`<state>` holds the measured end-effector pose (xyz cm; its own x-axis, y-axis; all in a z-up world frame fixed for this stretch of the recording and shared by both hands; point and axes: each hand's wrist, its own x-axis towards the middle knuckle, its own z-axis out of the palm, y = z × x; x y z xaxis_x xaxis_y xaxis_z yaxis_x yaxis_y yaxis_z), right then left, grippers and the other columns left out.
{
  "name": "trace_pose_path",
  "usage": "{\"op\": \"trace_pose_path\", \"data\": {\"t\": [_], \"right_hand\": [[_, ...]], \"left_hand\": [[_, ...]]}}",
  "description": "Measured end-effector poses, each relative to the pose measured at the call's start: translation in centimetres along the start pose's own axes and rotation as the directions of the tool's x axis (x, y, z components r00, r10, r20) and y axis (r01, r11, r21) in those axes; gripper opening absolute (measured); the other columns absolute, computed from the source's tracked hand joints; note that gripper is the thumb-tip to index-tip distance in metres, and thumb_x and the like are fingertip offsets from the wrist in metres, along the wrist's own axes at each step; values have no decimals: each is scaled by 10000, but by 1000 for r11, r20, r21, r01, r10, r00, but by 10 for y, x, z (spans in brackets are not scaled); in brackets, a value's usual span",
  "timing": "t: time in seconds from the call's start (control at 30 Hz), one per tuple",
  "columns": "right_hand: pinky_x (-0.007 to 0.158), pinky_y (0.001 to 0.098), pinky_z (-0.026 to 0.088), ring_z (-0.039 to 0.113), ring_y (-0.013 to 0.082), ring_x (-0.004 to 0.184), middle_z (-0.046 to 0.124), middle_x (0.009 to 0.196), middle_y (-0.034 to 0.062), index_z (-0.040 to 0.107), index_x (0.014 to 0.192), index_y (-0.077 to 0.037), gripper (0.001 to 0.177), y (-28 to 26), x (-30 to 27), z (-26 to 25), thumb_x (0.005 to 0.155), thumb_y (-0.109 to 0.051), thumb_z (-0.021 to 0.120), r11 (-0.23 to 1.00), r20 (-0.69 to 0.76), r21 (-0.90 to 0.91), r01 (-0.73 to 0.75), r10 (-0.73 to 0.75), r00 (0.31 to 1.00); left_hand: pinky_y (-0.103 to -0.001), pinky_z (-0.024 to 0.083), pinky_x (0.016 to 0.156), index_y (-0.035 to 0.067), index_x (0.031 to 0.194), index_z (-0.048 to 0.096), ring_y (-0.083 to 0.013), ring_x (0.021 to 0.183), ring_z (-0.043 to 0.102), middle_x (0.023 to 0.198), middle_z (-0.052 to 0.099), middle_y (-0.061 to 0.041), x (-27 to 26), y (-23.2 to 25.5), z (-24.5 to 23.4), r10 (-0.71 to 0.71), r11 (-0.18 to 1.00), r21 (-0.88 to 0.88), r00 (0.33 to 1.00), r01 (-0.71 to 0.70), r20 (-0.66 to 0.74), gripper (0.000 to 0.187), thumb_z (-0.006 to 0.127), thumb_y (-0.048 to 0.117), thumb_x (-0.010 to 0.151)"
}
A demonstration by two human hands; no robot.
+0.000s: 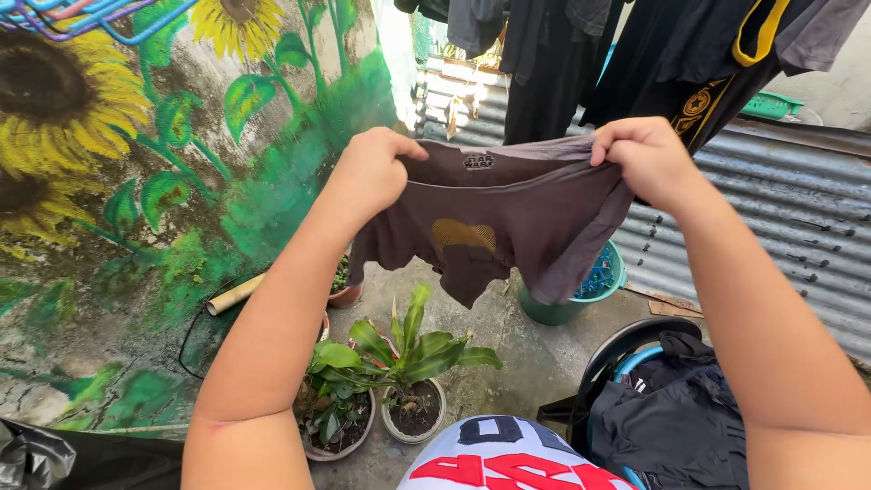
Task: Hanging various clothes and undergarments on a line and multi-clip hangers.
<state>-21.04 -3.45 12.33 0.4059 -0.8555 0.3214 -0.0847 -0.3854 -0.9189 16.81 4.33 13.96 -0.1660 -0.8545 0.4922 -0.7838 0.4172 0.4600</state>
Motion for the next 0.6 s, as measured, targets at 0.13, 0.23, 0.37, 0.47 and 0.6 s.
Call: {"op": "trace_pose_path", "data": {"t": [0.13,0.23,0.37,0.47,0.6], "right_hand": [[664,372,507,619,257,745,639,819,134,625,843,-30,255,-31,-15,48,856,-235,776,564,-154,-826,18,-256,954],[687,387,506,637,274,782,645,889,100,638,869,-54,260,-23,-5,41,821,-248,805,320,-71,-945,67,-401,913],[771,372,520,637,279,958,634,1096,130,645,901,-74,80,-28,6,16,821,-63,645,497,115,-803,330,-415,903],[858,331,528,638,264,1132,631,1333,158,684,856,-115,204,-24,14,9,759,-10,538,710,276,-533,460,-368,888],[938,385,514,635,322,1186,645,1358,147,641,1232,-160,528,-7,32,30,735,17,645,601,161,-799,35,157,974]], "left_hand": [[-424,488,1024,63,1057,789,-372,1114,666,1130,718,-209,-3,23,-8,-54,998,23,998,54,-20,433,499,-48,755],[-437,491,998,69,1066,782,-381,1099,657,1147,710,-199,-9,37,-20,-72,994,85,997,75,-29,400,517,-28,782],[-447,496,977,100,1077,782,-383,1092,651,1155,704,-180,-11,38,-41,-95,978,178,994,104,-56,372,546,-7,810],[-454,499,945,138,1127,767,-393,1081,643,1173,672,-191,-13,28,-42,-56,971,226,995,72,-79,410,568,-4,798],[-456,489,951,211,1234,716,-389,1112,623,1201,644,-184,-19,21,-22,-147,973,195,982,123,115,542,560,-24,771]]}}
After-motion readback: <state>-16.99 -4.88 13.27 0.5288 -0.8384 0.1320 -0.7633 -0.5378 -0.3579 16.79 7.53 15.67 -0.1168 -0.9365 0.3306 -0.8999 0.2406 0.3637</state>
